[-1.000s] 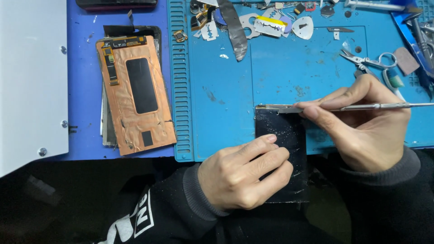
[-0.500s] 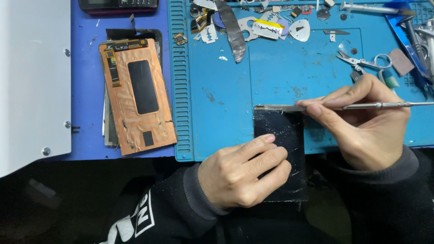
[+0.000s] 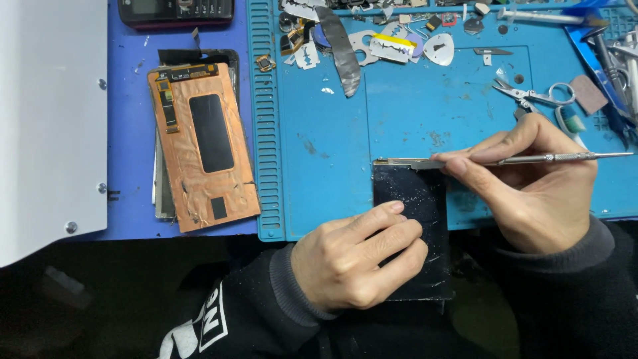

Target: Disassembling a smartphone screen using a metal pry tool on a workshop bench.

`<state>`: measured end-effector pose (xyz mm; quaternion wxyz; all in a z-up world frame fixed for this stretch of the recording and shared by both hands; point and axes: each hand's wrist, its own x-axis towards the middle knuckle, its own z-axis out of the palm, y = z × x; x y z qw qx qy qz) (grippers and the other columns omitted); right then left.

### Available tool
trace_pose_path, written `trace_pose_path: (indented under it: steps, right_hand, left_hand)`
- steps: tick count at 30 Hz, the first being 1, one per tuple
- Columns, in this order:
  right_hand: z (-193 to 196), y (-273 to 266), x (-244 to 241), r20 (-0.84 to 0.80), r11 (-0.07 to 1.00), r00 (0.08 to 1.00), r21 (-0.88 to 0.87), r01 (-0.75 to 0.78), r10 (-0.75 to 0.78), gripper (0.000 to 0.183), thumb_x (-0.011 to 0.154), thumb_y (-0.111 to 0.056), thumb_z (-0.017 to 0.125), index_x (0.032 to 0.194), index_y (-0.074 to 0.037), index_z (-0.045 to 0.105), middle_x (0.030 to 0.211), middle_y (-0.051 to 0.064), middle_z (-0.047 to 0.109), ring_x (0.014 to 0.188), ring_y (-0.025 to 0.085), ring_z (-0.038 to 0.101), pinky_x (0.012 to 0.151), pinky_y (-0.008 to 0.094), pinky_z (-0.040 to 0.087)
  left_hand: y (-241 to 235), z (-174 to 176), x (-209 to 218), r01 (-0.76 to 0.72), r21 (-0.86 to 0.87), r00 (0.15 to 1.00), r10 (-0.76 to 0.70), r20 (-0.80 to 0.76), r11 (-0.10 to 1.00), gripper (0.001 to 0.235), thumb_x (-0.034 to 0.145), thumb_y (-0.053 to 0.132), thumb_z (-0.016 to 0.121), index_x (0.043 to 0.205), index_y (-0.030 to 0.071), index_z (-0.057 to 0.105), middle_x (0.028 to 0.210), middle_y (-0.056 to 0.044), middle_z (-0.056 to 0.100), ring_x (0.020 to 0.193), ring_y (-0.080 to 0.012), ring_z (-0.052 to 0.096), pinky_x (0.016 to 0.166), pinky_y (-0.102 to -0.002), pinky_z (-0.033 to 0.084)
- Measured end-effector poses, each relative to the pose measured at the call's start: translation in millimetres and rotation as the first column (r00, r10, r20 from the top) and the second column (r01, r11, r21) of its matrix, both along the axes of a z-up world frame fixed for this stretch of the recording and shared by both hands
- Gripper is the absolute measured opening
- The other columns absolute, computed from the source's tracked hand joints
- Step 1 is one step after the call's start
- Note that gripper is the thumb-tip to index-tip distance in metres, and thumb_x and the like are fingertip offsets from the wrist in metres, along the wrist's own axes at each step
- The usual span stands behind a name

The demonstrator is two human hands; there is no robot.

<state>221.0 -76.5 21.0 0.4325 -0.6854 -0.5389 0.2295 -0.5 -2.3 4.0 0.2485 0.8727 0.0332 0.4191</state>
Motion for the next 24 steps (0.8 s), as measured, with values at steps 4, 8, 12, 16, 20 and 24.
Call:
trace_pose_path:
  steps: [4,8,12,16,20,24]
  right_hand:
    - [-4.9,-3.4,0.6,-0.073,1.0,0.997,0.017,0.014,-0.012,0.034,0.087,0.01,0.076,0.09,0.0,0.044,0.089,0.021,0.072,0.091,0.029,0.08,0.078,0.031,0.069]
    - [-10.9,-2.9,-2.2,-0.145,0.996,0.988,0.068,0.055,-0.044,0.034,0.084,0.01,0.077,0.083,-0.003,0.046,0.083,0.016,0.073,0.084,0.024,0.081,0.072,0.026,0.066]
    - [-22.1,-4.3,4.7,-0.304,0.986,0.947,0.09,0.14,-0.107,0.031,0.078,0.007,0.081,0.076,-0.004,0.052,0.078,0.011,0.078,0.077,0.018,0.081,0.069,0.023,0.061]
    - [-21.0,4.2,11.5,-0.314,0.988,0.942,0.06,0.141,-0.115,0.027,0.073,0.003,0.086,0.072,-0.003,0.06,0.074,0.015,0.086,0.072,0.023,0.088,0.064,0.028,0.069]
    - [-20.0,2.9,13.2,-0.285,0.983,0.941,-0.043,0.177,-0.182,0.024,0.071,-0.001,0.089,0.069,-0.001,0.065,0.073,0.016,0.088,0.064,0.022,0.087,0.06,0.029,0.07]
    - [-15.0,4.7,9.0,-0.242,0.986,0.956,-0.052,0.159,-0.167,0.025,0.07,-0.003,0.09,0.068,-0.001,0.065,0.071,0.014,0.087,0.063,0.02,0.087,0.058,0.027,0.069]
  left_hand:
    - [-0.3,3.7,-0.3,-0.01,0.017,1.0,0.01,-0.002,1.0,0.006,0.088,-0.009,0.071,0.091,-0.005,0.068,0.101,-0.015,0.067,0.088,-0.0275,0.066,0.092,-0.037,0.062]
    - [0.0,8.1,-1.0,0.002,0.046,1.0,-0.002,0.005,0.999,0.005,0.088,-0.007,0.07,0.092,-0.005,0.068,0.102,-0.015,0.066,0.088,-0.0289,0.066,0.09,-0.037,0.061]
    - [1.8,1.9,7.2,-0.042,0.157,0.999,0.038,0.027,0.987,0.011,0.082,-0.008,0.075,0.087,0.001,0.069,0.099,-0.01,0.068,0.085,-0.0233,0.067,0.083,-0.032,0.063]
    - [-2.0,-13.4,8.7,0.027,0.071,0.994,-0.019,-0.107,0.997,0.005,0.096,0.001,0.065,0.096,0.006,0.066,0.1,-0.007,0.066,0.095,-0.0202,0.068,0.099,-0.035,0.061]
    - [-4.9,-15.0,8.3,0.029,0.032,0.988,-0.024,-0.155,0.999,0.008,0.097,-0.002,0.066,0.096,0.006,0.066,0.1,-0.006,0.066,0.094,-0.0172,0.065,0.101,-0.035,0.061]
    - [-4.4,-9.2,8.2,0.062,-0.015,0.991,-0.063,-0.12,0.998,0.005,0.095,-0.001,0.066,0.093,0.003,0.068,0.099,-0.011,0.068,0.092,-0.0215,0.068,0.1,-0.041,0.062]
